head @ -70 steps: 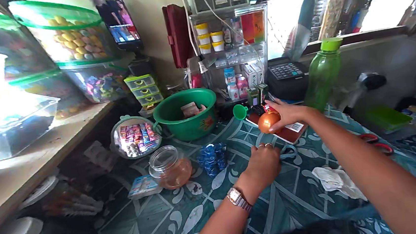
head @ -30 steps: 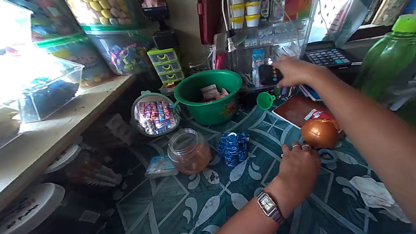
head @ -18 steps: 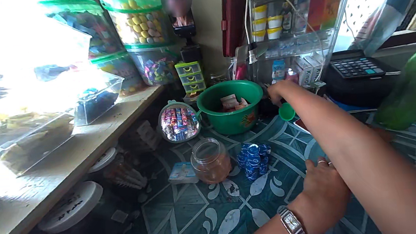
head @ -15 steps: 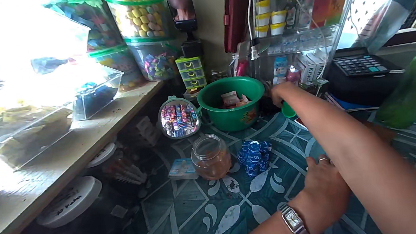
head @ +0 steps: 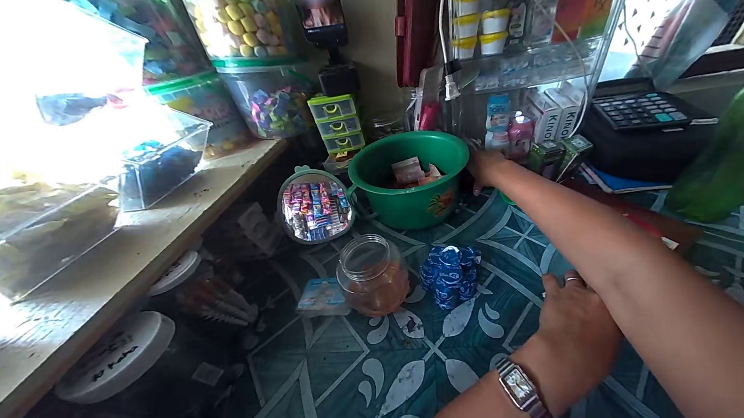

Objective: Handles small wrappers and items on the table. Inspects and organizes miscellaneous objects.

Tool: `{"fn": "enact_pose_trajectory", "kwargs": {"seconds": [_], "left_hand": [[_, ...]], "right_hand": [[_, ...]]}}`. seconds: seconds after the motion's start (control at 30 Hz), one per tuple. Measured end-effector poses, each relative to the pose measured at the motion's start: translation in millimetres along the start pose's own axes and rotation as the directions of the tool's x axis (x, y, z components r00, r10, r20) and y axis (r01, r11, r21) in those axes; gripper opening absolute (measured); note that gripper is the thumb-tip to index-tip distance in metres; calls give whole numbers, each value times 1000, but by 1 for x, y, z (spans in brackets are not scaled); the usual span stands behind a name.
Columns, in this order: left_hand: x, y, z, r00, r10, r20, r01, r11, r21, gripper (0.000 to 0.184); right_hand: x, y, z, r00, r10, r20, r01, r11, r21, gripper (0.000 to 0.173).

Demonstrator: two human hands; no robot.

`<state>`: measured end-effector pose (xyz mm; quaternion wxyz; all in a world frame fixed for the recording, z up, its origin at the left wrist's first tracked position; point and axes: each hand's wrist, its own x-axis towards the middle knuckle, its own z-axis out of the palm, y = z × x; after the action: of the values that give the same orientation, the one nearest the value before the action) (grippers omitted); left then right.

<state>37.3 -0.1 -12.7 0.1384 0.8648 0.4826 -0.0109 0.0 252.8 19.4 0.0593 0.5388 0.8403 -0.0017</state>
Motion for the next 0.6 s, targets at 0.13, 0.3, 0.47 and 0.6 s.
{"fn": "enact_pose_trajectory", "kwargs": {"seconds": [0.13, 0.3, 0.47, 0.6], "left_hand": [[3, -4, 4, 997, 46, -55, -45, 999, 26, 35], [5, -6, 2, 997, 78, -22, -77, 995, 55, 30], [5, -5, 1, 997, 74, -16, -73, 996, 59, 29], [6, -3, 1, 998, 60, 3, -60, 995, 85, 31]], "right_hand": [[-2, 11, -6, 999, -34, -10, 34, 998, 56, 63], [-25, 61, -32, 919, -65, -389, 175, 952, 253, 26], [-95, 105, -59, 832, 249, -495, -32, 913, 407, 43], [-115, 154, -36, 954, 125, -273, -48, 961, 272, 23]]}}
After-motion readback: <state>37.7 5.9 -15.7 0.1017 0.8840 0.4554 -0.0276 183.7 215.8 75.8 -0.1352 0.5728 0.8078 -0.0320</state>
